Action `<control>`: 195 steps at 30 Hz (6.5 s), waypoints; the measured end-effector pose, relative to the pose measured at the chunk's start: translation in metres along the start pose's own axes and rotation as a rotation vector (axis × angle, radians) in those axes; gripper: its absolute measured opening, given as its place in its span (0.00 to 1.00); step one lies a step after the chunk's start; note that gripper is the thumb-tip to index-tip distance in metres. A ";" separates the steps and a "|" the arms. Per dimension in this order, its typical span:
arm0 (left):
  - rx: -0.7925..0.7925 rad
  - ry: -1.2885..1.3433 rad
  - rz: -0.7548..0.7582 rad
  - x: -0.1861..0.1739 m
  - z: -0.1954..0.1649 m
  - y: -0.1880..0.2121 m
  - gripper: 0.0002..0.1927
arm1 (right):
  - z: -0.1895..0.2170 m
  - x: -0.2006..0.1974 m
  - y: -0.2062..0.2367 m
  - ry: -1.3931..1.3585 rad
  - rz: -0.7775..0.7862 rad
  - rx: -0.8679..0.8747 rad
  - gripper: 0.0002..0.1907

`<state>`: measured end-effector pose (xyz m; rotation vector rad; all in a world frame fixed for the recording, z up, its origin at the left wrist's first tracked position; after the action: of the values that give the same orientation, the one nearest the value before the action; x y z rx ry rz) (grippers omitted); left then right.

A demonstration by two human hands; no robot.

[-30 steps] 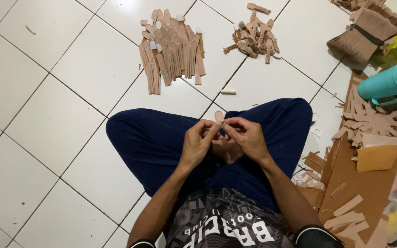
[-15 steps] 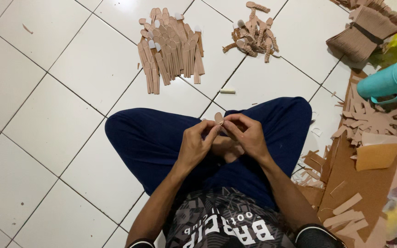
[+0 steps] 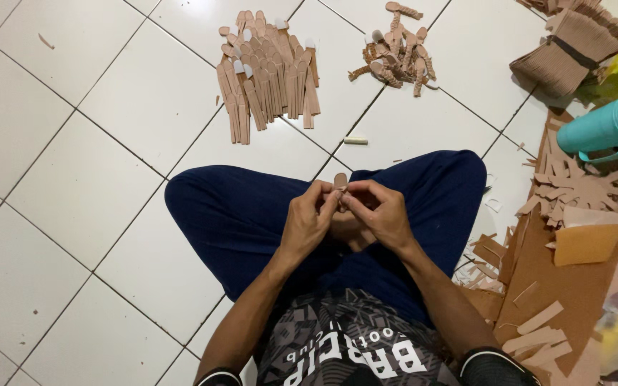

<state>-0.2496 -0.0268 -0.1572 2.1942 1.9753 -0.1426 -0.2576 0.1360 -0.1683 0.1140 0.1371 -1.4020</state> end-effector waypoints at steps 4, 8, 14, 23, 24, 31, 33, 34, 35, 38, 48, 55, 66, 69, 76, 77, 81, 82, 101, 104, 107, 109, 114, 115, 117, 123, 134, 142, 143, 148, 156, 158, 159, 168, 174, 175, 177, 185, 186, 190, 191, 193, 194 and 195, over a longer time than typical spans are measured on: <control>-0.075 0.110 0.073 0.001 0.007 0.000 0.11 | -0.010 -0.003 0.000 -0.031 0.004 0.071 0.10; -0.046 0.073 0.064 0.001 0.007 0.000 0.12 | -0.020 -0.005 0.002 -0.091 -0.016 0.093 0.09; 0.025 0.053 0.008 -0.004 -0.001 -0.001 0.12 | -0.024 -0.001 0.001 -0.142 -0.026 0.102 0.09; 0.064 -0.106 -0.032 -0.010 -0.009 0.000 0.11 | -0.011 -0.006 -0.005 0.102 0.046 0.070 0.09; 0.074 -0.136 -0.033 -0.009 -0.008 0.000 0.11 | -0.009 -0.006 -0.007 0.183 0.061 0.005 0.10; 0.325 -0.517 -0.305 0.000 -0.013 0.005 0.08 | -0.055 0.014 -0.010 -0.376 0.190 0.379 0.14; 0.010 -0.220 -0.186 -0.003 0.012 -0.006 0.10 | -0.057 0.009 -0.008 -0.207 0.041 0.267 0.13; -0.148 -0.068 -0.126 -0.001 0.025 -0.007 0.11 | -0.056 0.007 -0.005 -0.122 -0.027 0.212 0.12; -0.160 0.017 -0.110 0.000 0.027 -0.007 0.12 | -0.056 0.008 -0.004 -0.146 -0.046 0.197 0.12; -0.195 0.153 -0.059 0.001 0.030 -0.007 0.13 | -0.054 0.013 0.001 -0.172 -0.128 0.179 0.11; -0.104 -0.051 0.032 -0.007 0.010 0.001 0.14 | -0.048 0.005 -0.001 -0.205 0.035 0.124 0.12; -0.134 -0.027 -0.074 -0.005 0.011 0.000 0.14 | -0.061 0.019 -0.003 -0.283 -0.090 0.145 0.13; 0.063 -0.196 -0.138 -0.011 0.003 0.001 0.09 | 0.001 0.016 -0.001 0.397 0.058 -0.267 0.06; 0.132 -0.255 -0.144 -0.010 0.000 0.001 0.08 | 0.014 0.017 0.001 0.439 0.024 -0.427 0.05; 0.199 -0.313 -0.089 -0.009 -0.007 -0.001 0.08 | -0.018 0.007 -0.004 0.251 0.021 -0.082 0.09; 0.163 -0.282 -0.075 -0.008 -0.007 -0.002 0.08 | -0.025 0.006 -0.004 0.204 0.019 -0.043 0.09; 0.055 -0.170 0.001 -0.008 -0.010 -0.005 0.09 | -0.052 0.004 -0.003 -0.055 0.021 0.099 0.10; 0.035 -0.143 0.025 -0.008 -0.010 -0.006 0.10 | -0.058 0.004 -0.003 -0.137 0.025 0.133 0.10; -0.321 0.435 0.097 0.010 0.074 -0.012 0.07 | -0.072 0.017 0.005 -0.282 -0.155 0.129 0.10; -0.368 0.580 0.121 0.013 0.077 -0.008 0.09 | -0.083 0.021 0.008 -0.410 -0.135 0.204 0.10; -0.348 0.601 0.117 0.011 0.071 -0.008 0.11 | -0.084 0.022 0.008 -0.504 -0.134 0.218 0.11; -0.286 0.525 0.101 0.007 0.064 -0.009 0.13 | -0.080 0.023 0.009 -0.500 -0.121 0.188 0.12; -0.249 0.356 0.152 0.000 0.060 -0.009 0.15 | -0.069 0.019 0.013 -0.286 -0.110 0.122 0.12; -0.230 0.272 0.151 0.000 0.059 -0.009 0.14 | -0.067 0.018 0.013 -0.233 -0.112 0.116 0.12; -0.246 0.371 0.100 0.004 0.061 -0.006 0.13 | -0.067 0.020 0.013 -0.299 -0.125 0.154 0.12; -0.199 0.476 0.007 0.007 0.059 -0.004 0.12 | -0.067 0.022 0.011 -0.380 -0.067 0.164 0.12; -0.174 0.181 0.104 -0.004 0.039 -0.006 0.13 | -0.087 0.014 0.008 -0.380 0.046 0.161 0.09; -0.171 -0.054 0.152 -0.011 0.026 -0.007 0.12 | -0.055 0.012 0.007 -0.257 0.102 0.022 0.11; -0.172 -0.058 0.152 -0.011 0.026 -0.006 0.12 | -0.054 0.011 0.007 -0.269 0.091 0.041 0.09; -0.180 0.036 0.099 -0.004 0.024 -0.002 0.12 | -0.067 0.016 0.003 -0.412 -0.095 0.144 0.07; -0.196 0.073 -0.018 -0.005 0.038 -0.002 0.12 | -0.061 0.019 0.002 -0.251 -0.062 0.158 0.12; -0.186 0.128 -0.003 -0.005 0.042 -0.004 0.11 | -0.054 0.020 0.002 -0.280 -0.002 0.146 0.13; -0.168 0.149 0.007 -0.004 0.043 -0.005 0.11 | -0.053 0.021 0.002 -0.331 0.020 0.158 0.13; -0.226 0.393 0.083 0.001 0.053 -0.006 0.09 | -0.053 0.016 0.000 -0.247 0.003 0.116 0.11; -0.200 0.092 -0.042 -0.009 0.038 -0.006 0.09 | -0.041 0.011 -0.003 -0.104 0.032 0.118 0.11; -0.202 0.064 -0.049 -0.010 0.037 -0.005 0.09 | -0.038 0.009 -0.004 -0.076 0.044 0.102 0.11; -0.166 0.024 -0.059 -0.011 0.033 -0.004 0.09 | -0.035 0.006 -0.006 0.082 0.051 0.115 0.11; 0.080 -0.288 -0.280 -0.003 0.018 0.001 0.10 | -0.074 0.022 -0.010 -0.359 0.155 0.404 0.13; -0.086 -0.161 -0.250 -0.003 0.030 -0.002 0.11 | -0.079 0.023 -0.008 -0.370 0.100 0.385 0.12; -0.332 0.335 -0.095 0.005 0.053 -0.009 0.13 | -0.089 0.020 -0.001 -0.249 -0.075 0.273 0.11; -0.308 0.327 -0.077 0.004 0.053 -0.010 0.13 | -0.091 0.021 -0.001 -0.311 -0.074 0.292 0.11; -0.267 0.315 -0.038 0.006 0.055 -0.008 0.13 | -0.093 0.024 0.003 -0.434 -0.071 0.338 0.11; -0.287 0.306 -0.042 0.006 0.058 -0.006 0.13 | -0.091 0.023 0.005 -0.415 -0.085 0.347 0.12; -0.302 0.297 -0.045 0.006 0.061 -0.006 0.13 | -0.089 0.022 0.006 -0.395 -0.100 0.350 0.12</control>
<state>-0.2515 -0.0329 -0.2184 2.0694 2.0305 0.4713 -0.2507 0.1297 -0.2597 0.1185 -0.4369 -1.5114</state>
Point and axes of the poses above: each hand's wrist, its own y-axis away from the middle knuckle, its own x-axis out of the palm, z = x × y, the point moved 6 cm from there along -y, towards the middle knuckle, and after that the axes turned 1 degree about -x, right-handed, at the moved point
